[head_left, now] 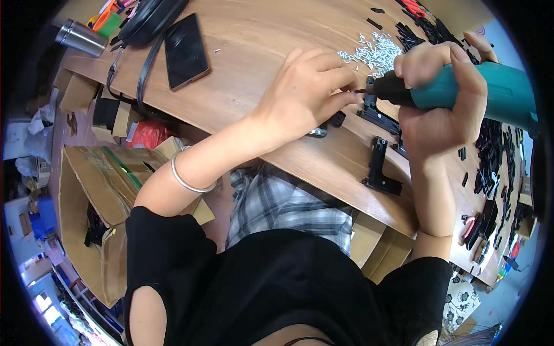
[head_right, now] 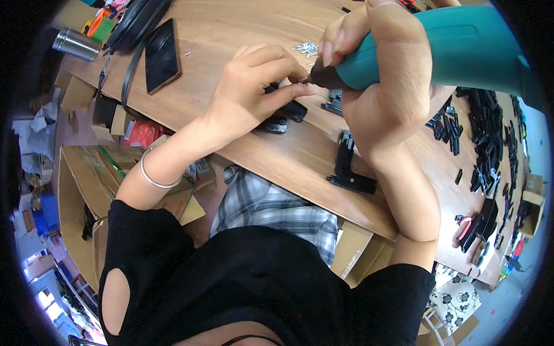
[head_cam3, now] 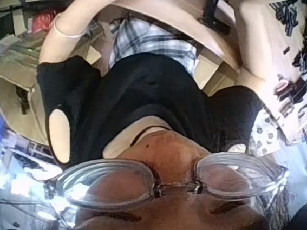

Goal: The person assembles black plastic L-shaped hardware components on a wooden table. They pick up parts, insert small metal pins, and use a green glue gun to apply adhesive to the joints. The person handles the components one by one, arranging them on the table as they work.

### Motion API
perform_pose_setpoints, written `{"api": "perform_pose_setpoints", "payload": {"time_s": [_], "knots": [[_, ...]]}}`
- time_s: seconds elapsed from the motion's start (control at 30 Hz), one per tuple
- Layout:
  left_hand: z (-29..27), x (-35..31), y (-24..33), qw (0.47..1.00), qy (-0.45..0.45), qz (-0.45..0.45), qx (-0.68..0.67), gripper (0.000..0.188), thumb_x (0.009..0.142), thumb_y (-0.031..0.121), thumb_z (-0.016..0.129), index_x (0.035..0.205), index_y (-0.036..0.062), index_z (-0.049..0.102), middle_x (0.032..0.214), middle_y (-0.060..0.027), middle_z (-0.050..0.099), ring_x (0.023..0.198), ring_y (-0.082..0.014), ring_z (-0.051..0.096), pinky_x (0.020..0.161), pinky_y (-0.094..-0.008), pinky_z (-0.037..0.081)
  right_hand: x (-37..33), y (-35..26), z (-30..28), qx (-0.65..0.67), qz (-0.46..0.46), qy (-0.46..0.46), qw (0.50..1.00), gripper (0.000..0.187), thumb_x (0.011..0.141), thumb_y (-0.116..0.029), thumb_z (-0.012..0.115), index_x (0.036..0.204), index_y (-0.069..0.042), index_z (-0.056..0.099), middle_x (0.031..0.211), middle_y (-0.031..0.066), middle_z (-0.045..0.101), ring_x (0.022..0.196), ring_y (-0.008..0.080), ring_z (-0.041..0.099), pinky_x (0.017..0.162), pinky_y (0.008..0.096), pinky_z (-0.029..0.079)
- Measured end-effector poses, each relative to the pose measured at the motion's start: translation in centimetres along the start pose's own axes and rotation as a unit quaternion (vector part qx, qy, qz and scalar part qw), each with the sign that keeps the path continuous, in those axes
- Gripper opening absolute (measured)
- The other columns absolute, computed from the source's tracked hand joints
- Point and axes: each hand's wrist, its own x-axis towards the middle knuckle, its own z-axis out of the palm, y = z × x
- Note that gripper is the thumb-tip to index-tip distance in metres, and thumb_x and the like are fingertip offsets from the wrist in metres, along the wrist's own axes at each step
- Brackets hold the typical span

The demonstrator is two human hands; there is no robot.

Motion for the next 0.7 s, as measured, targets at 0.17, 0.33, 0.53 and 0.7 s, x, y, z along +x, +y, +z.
{"api": "perform_pose_setpoints", "payload": {"time_s": [0.17,0.33,0.53,0.7], "knots": [[-1.2,-1.0,-0.1,0.999,0.043,-0.019,-0.023,0.015,0.07,0.011,0.071,0.082,0.0041,0.063,0.074,-0.007,0.058,0.072,-0.0261,0.055,0.066,-0.0346,0.043,0.0,0.7,1.8,-0.012,-0.004,-0.026,1.0,0.032,0.086,-0.016,0.044,0.113,-0.002,0.032,0.062,0.0111,0.044,0.055,0.022,0.045,0.06,0.0375,0.041],[-1.9,-1.9,-0.7,0.998,0.03,-0.047,-0.006,0.015,0.071,0.011,0.07,0.082,0.0041,0.063,0.076,-0.0079,0.058,0.075,-0.027,0.055,0.07,-0.0349,0.042,0.0,1.9,2.6,-0.007,-0.01,-0.06,0.998,0.032,0.087,-0.013,0.044,0.114,0.0,0.031,0.063,0.0107,0.044,0.056,0.0214,0.046,0.06,0.0359,0.042],[-2.1,-3.4,-0.8,0.993,-0.03,-0.086,0.073,0.047,0.068,0.028,0.074,0.105,0.005,0.058,0.104,-0.0108,0.057,0.101,-0.0282,0.05,0.088,-0.0394,0.036,-1.3,2.9,3.1,-0.137,-0.003,-0.096,0.986,0.03,0.09,-0.007,0.044,0.115,0.001,0.03,0.064,0.0106,0.045,0.058,0.0183,0.045,0.059,0.0334,0.042],[-0.7,-4.0,-0.3,0.982,-0.053,-0.145,0.111,0.082,0.06,0.044,0.078,0.124,0.0029,0.047,0.124,-0.0163,0.048,0.114,-0.0305,0.044,0.095,-0.0427,0.032,-2.1,3.1,3.6,-0.114,0.054,-0.05,0.991,0.031,0.088,-0.009,0.044,0.115,0.0,0.031,0.063,0.0107,0.045,0.057,0.0179,0.044,0.059,0.0336,0.042]]}}
